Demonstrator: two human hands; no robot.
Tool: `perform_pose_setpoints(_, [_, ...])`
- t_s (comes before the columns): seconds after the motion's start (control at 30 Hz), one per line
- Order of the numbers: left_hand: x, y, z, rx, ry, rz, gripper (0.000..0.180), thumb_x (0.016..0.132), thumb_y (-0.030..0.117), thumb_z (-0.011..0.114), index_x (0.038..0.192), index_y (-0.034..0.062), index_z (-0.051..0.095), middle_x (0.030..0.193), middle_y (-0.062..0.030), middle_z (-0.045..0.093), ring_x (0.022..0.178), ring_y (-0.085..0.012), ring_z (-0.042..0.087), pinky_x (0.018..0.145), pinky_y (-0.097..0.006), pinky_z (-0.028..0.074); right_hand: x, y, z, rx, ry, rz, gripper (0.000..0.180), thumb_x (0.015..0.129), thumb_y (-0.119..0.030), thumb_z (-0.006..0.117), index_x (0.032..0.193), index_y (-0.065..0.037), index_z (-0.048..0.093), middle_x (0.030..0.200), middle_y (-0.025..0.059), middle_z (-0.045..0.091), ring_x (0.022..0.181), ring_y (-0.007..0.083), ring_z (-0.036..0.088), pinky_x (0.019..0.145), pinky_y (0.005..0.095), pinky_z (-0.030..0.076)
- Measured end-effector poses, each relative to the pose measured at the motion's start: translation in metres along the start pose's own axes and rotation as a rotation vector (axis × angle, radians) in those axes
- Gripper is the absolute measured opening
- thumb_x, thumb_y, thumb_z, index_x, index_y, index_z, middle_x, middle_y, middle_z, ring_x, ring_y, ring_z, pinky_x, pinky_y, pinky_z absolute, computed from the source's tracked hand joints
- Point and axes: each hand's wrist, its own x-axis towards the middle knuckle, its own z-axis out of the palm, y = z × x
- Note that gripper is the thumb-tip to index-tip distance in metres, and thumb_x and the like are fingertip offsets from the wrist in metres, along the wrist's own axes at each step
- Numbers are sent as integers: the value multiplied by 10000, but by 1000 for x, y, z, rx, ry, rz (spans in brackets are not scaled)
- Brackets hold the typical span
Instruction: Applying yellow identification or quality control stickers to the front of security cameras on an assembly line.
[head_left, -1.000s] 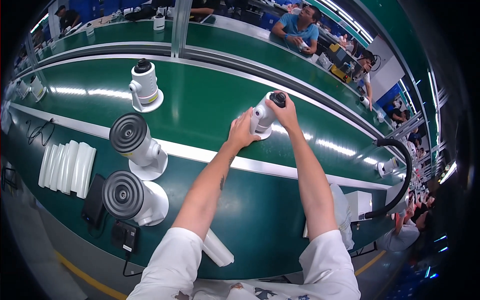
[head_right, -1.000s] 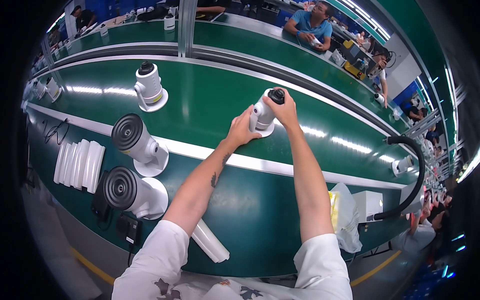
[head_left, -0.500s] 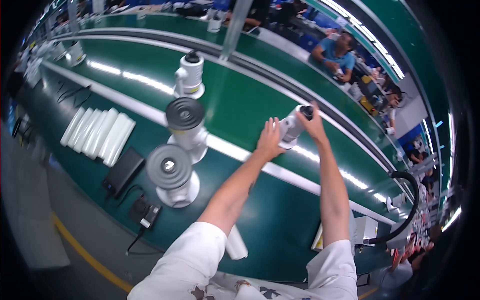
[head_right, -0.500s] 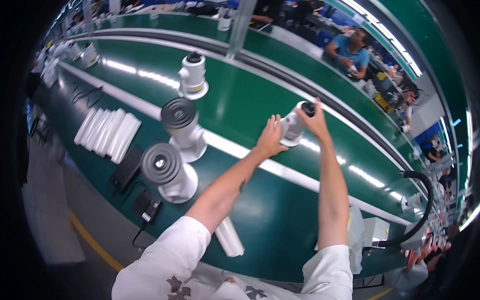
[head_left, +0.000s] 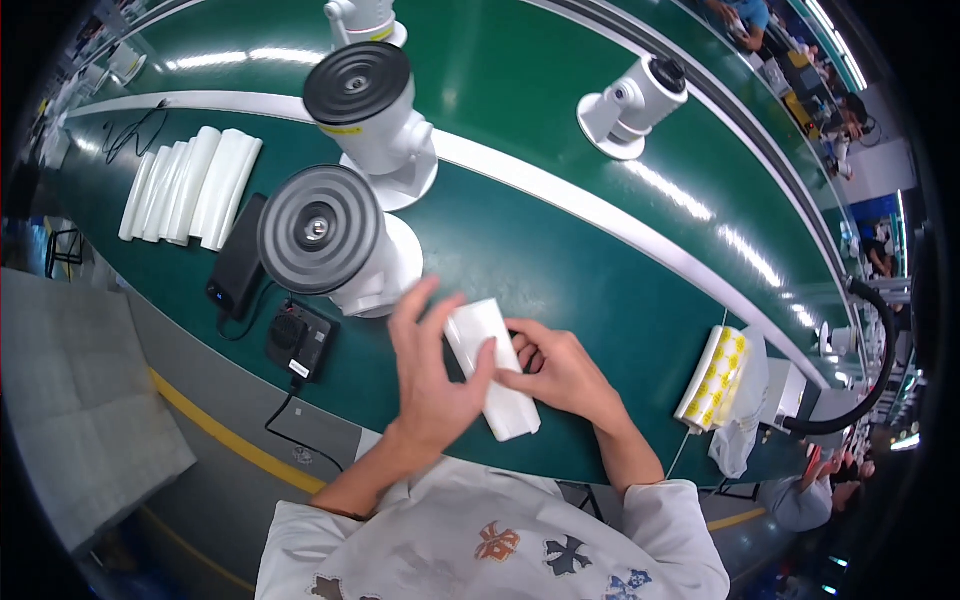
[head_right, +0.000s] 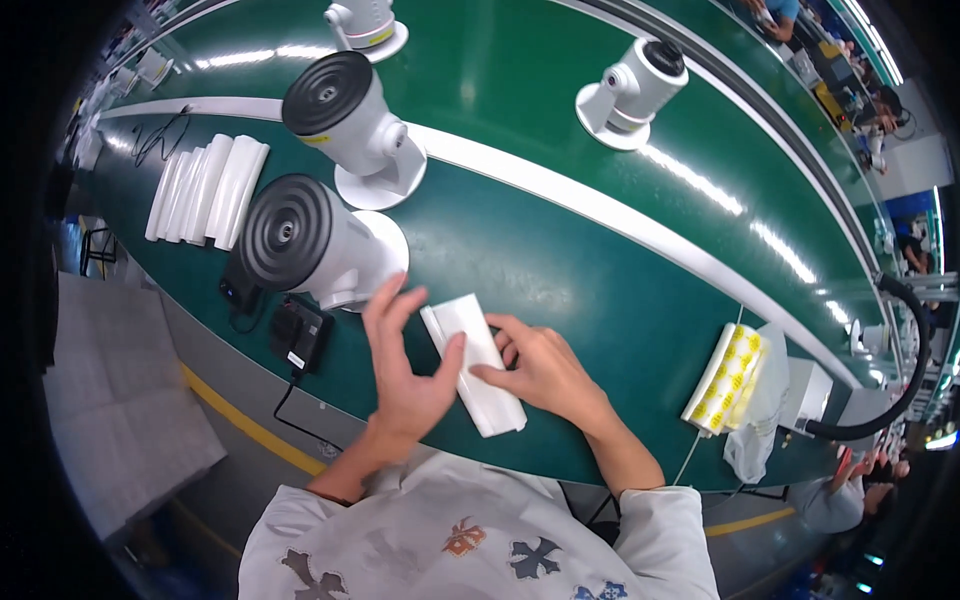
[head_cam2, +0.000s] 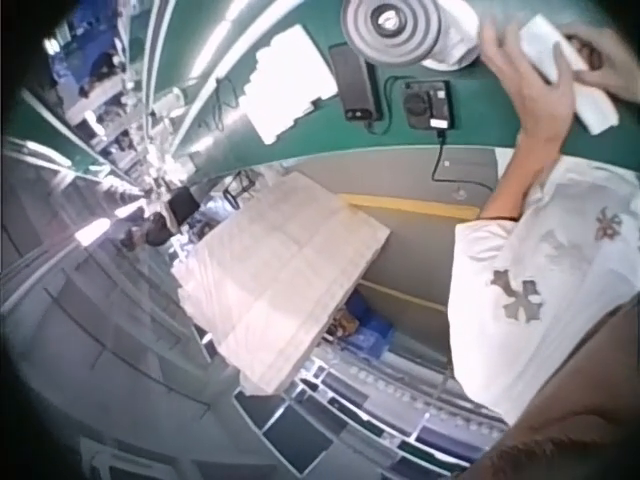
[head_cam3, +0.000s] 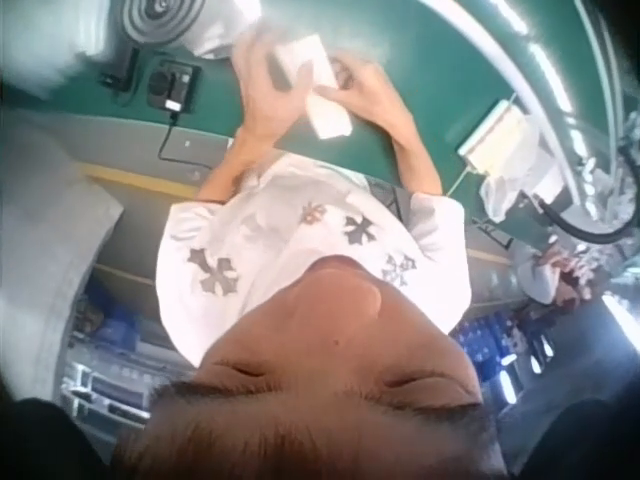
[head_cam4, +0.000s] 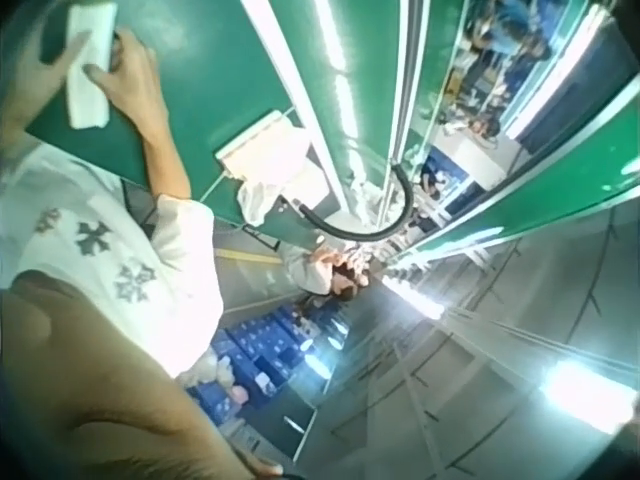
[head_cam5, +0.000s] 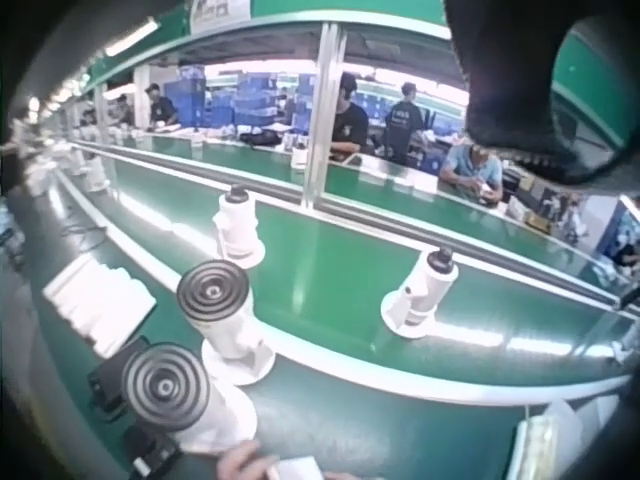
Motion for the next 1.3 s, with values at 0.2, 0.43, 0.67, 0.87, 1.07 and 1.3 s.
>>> perform_pose_setpoints(0.2, [4, -20, -4, -940, -515, -712, 755, 811, -4, 710, 1424, 43, 270, 1290, -155, 503, 1098, -216, 585, 910, -318, 490, -17, 21, -4, 951, 268, -70, 522, 877, 18, 611, 1356, 39, 404, 1141, 176, 639, 1016, 211, 647, 856, 326, 537])
perform_pose_setpoints(0.43, [24, -1, 4, -667, -558, 56, 920, 747, 97, 788, 1475, 76, 226, 1485, -223, 283, 1377, -315, 306, 1077, -417, 331, -33, 33, -6, 1383, 60, -65, 598, 891, 22, 536, 1442, 3, 304, 1177, 188, 626, 1024, 228, 649, 871, 327, 526])
perform_pose_setpoints(0.67, [47, -4, -7, -156, -628, 509, 384, 645, 325, 815, 900, 90, 649, 1145, -39, 580, 1216, -308, 472, 1085, -600, 262, -35, 19, -10, 538, 317, -181, 501, 845, 18, 604, 1332, -33, 498, 1117, 129, 636, 999, 209, 625, 862, 310, 491])
perform_pose_setpoints(0.87, [44, 3, -5, -86, -481, 631, 239, 623, 192, 749, 767, 86, 591, 769, -22, 558, 747, -185, 572, 776, -346, 512, -58, -15, -26, -33, 309, -498, 248, 751, -61, 743, 986, -6, 688, 888, 94, 622, 797, 252, 593, 707, 325, 469])
perform_pose_setpoints(1.07, [45, 5, 1, 56, -367, 766, 218, 685, 244, 706, 744, 104, 549, 691, -4, 466, 663, -158, 512, 595, -290, 447, -53, -30, -39, -292, 214, -468, 217, 745, -75, 744, 943, -12, 681, 897, 73, 638, 741, 240, 610, 659, 337, 479])
perform_pose_setpoints(1.3, [47, 5, 2, 259, -490, 582, 325, 773, 393, 691, 799, 108, 535, 651, -5, 459, 578, -159, 541, 464, -302, 392, -45, -27, -29, -614, 488, -655, 214, 688, -59, 753, 888, -42, 678, 928, 84, 645, 753, 249, 634, 644, 344, 521])
